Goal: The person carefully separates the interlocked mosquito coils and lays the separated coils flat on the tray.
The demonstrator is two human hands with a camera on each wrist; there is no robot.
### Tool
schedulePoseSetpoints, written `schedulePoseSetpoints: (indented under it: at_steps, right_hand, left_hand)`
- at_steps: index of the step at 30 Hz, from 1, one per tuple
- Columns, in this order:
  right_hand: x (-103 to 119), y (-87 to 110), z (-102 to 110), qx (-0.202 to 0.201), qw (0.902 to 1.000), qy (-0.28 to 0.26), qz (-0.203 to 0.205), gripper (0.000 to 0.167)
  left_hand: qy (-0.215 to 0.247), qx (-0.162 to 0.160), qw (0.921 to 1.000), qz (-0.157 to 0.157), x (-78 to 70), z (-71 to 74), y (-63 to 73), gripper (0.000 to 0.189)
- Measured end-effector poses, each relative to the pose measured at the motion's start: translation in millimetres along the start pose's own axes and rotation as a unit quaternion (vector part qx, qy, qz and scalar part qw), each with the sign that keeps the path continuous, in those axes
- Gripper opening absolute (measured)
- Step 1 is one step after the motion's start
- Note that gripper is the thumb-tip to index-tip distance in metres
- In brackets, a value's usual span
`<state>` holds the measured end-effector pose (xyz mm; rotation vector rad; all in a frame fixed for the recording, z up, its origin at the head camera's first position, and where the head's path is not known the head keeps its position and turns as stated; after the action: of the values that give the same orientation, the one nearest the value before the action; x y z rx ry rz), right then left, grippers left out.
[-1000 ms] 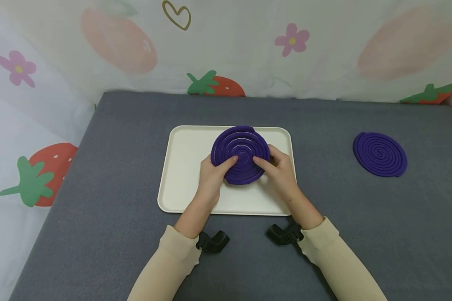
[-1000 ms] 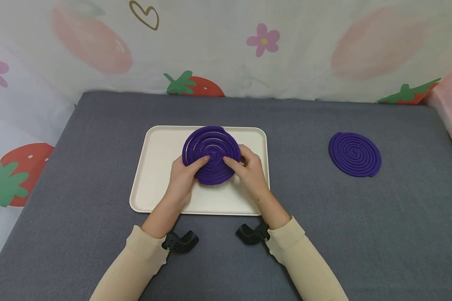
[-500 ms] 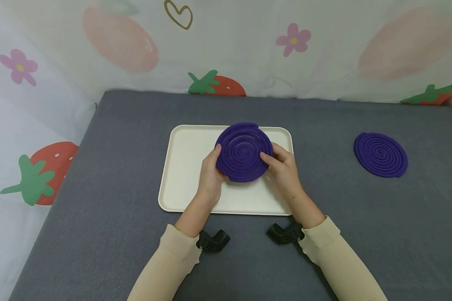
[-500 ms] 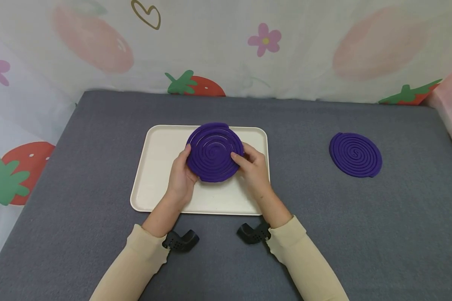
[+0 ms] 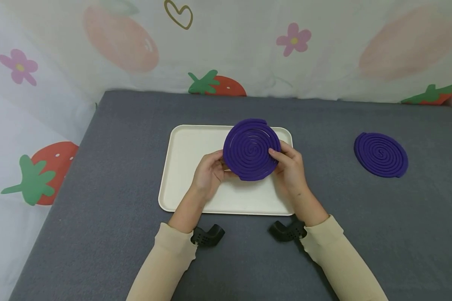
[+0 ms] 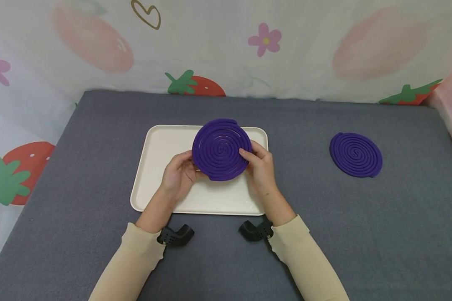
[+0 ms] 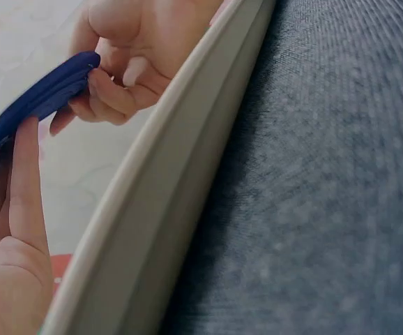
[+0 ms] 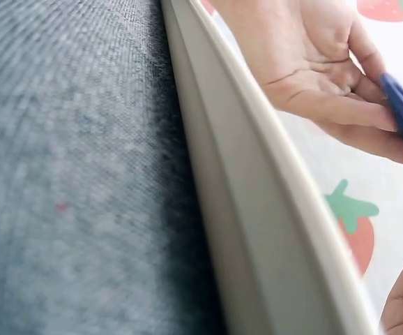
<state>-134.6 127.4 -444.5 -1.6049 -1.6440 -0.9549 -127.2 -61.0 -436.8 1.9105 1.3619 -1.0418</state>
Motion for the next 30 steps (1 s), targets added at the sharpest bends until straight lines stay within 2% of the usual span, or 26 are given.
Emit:
schedulePoseSetpoints:
  at_steps: [4, 9, 16, 21, 27, 30]
  right_hand:
    - [1.9, 0.3, -0.3, -0.003, 0.9999, -0.014, -0.002, 0.035]
    - [7.2, -1.2, 2.6, -0.016, 0.9997, -0.005, 0.016, 0.037]
    - [12.6, -3.6, 5.6, -0.019, 0.9990, 0.001, 0.041, 0.038]
    - [12.5, -4.2, 5.4, -0.012, 0.9989, -0.002, 0.046, 0.038]
    - [10.9, -4.1, 6.1, 0.011, 0.9984, 0.015, 0.053, 0.036]
    - [9.9, -3.7, 5.7, 0.032, 0.9977, 0.028, 0.052, 0.037]
  left_hand:
    - [0.008, 0.031, 0.9994, -0.012, 0.3, -0.3, 0.8, 0.043]
    - [-0.018, 0.036, 0.9991, -0.011, -0.2, 0.0, 0.1, 0.034]
    - [-0.090, 0.031, 0.9954, 0.012, 0.1, -1.8, -0.9, 0.037]
    - [-0.105, 0.038, 0.9932, 0.032, 0.9, -1.9, -1.4, 0.037]
    - [-0.111, 0.047, 0.9919, 0.039, 1.5, -0.7, -1.5, 0.038]
    - [-0.127, 0.054, 0.9884, 0.063, 3.1, 0.0, -1.4, 0.035]
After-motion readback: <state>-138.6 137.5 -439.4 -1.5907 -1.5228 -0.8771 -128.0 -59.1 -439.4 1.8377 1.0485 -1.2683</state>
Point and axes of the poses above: each hand's wrist, its own y-axis away from the middle knuckle, its own z-axis out of the back of the hand, x = y × z, the point moved 1 cm from there along -y, towards the middle knuckle, and after that the axes turned 2 degrees about y, right-handed, at the moved point
